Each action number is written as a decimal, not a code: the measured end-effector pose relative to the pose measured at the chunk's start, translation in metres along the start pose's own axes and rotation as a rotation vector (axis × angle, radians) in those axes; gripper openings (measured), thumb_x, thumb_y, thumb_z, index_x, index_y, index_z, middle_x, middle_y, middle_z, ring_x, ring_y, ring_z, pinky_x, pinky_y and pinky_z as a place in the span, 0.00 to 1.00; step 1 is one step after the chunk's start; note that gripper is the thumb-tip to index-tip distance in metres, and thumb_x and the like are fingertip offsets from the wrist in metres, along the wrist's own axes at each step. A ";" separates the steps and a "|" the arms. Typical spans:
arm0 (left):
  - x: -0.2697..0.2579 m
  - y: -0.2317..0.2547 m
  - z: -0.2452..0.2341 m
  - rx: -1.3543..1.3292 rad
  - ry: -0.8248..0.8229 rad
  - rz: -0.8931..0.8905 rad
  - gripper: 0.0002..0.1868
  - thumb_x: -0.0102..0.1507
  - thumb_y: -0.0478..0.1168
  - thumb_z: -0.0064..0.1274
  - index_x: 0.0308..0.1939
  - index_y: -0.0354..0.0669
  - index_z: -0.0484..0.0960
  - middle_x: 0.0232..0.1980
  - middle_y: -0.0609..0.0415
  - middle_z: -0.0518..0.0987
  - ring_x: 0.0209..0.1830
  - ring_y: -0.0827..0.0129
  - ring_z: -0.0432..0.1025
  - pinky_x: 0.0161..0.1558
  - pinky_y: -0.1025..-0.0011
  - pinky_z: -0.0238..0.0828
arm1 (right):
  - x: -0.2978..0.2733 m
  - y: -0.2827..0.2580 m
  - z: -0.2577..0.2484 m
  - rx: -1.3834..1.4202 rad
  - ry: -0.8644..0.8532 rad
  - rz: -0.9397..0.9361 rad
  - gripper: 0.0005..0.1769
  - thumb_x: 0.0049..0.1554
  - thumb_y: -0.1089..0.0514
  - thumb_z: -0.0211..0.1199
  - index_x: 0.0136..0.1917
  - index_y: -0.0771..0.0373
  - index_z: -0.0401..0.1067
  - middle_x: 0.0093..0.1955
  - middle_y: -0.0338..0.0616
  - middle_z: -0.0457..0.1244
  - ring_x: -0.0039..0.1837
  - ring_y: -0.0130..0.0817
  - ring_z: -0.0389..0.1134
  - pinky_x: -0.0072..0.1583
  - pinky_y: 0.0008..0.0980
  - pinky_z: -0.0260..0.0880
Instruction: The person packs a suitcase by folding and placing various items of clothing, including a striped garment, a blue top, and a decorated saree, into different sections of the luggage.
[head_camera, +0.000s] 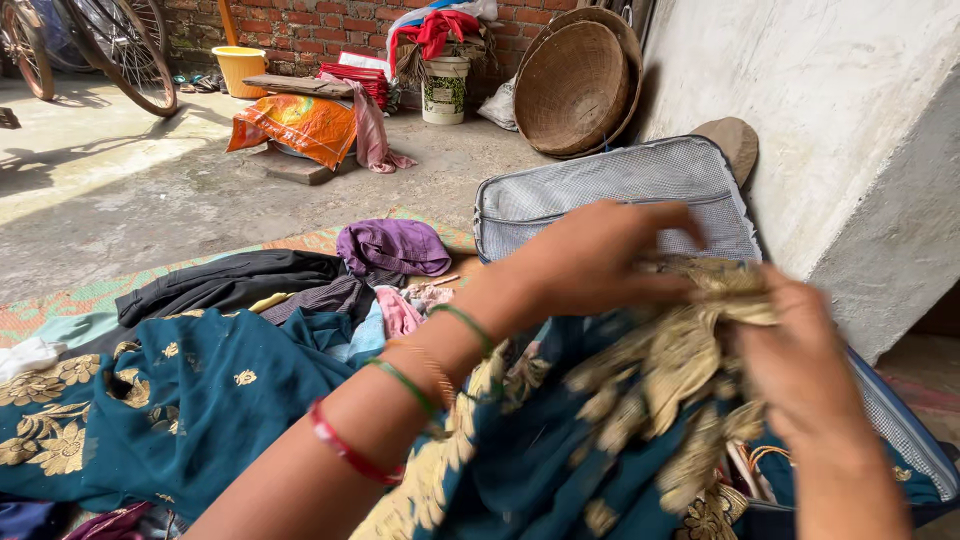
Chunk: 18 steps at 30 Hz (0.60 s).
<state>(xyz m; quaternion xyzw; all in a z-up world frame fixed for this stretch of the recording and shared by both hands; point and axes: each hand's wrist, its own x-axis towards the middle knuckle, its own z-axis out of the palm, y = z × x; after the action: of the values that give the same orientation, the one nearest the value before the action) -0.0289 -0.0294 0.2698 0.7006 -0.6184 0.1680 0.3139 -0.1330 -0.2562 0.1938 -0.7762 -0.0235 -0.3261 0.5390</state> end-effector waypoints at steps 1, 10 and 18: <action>-0.011 -0.013 0.002 -0.045 -0.031 -0.073 0.24 0.58 0.52 0.63 0.54 0.50 0.78 0.33 0.44 0.83 0.37 0.50 0.80 0.41 0.52 0.75 | 0.001 -0.003 -0.010 0.099 0.027 -0.045 0.18 0.57 0.76 0.50 0.59 0.73 0.73 0.48 0.50 0.68 0.44 0.31 0.65 0.44 0.32 0.65; -0.121 -0.132 -0.003 0.348 -0.047 -0.583 0.11 0.63 0.46 0.52 0.45 0.51 0.84 0.37 0.45 0.83 0.40 0.46 0.78 0.41 0.50 0.73 | 0.010 0.027 -0.094 0.227 0.467 -0.118 0.13 0.65 0.69 0.52 0.62 0.66 0.70 0.54 0.42 0.69 0.52 0.28 0.73 0.55 0.30 0.76; -0.011 -0.056 0.003 0.243 0.127 -0.235 0.13 0.58 0.50 0.58 0.42 0.51 0.85 0.37 0.46 0.85 0.40 0.47 0.78 0.42 0.51 0.74 | -0.011 0.006 0.019 0.379 -0.329 -0.151 0.34 0.54 0.67 0.60 0.73 0.60 0.62 0.58 0.46 0.68 0.59 0.31 0.71 0.59 0.31 0.73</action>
<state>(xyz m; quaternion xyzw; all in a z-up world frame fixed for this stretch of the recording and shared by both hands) 0.0234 -0.0205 0.2479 0.7888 -0.4863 0.2474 0.2830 -0.1302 -0.2389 0.1790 -0.6999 -0.2292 -0.2247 0.6380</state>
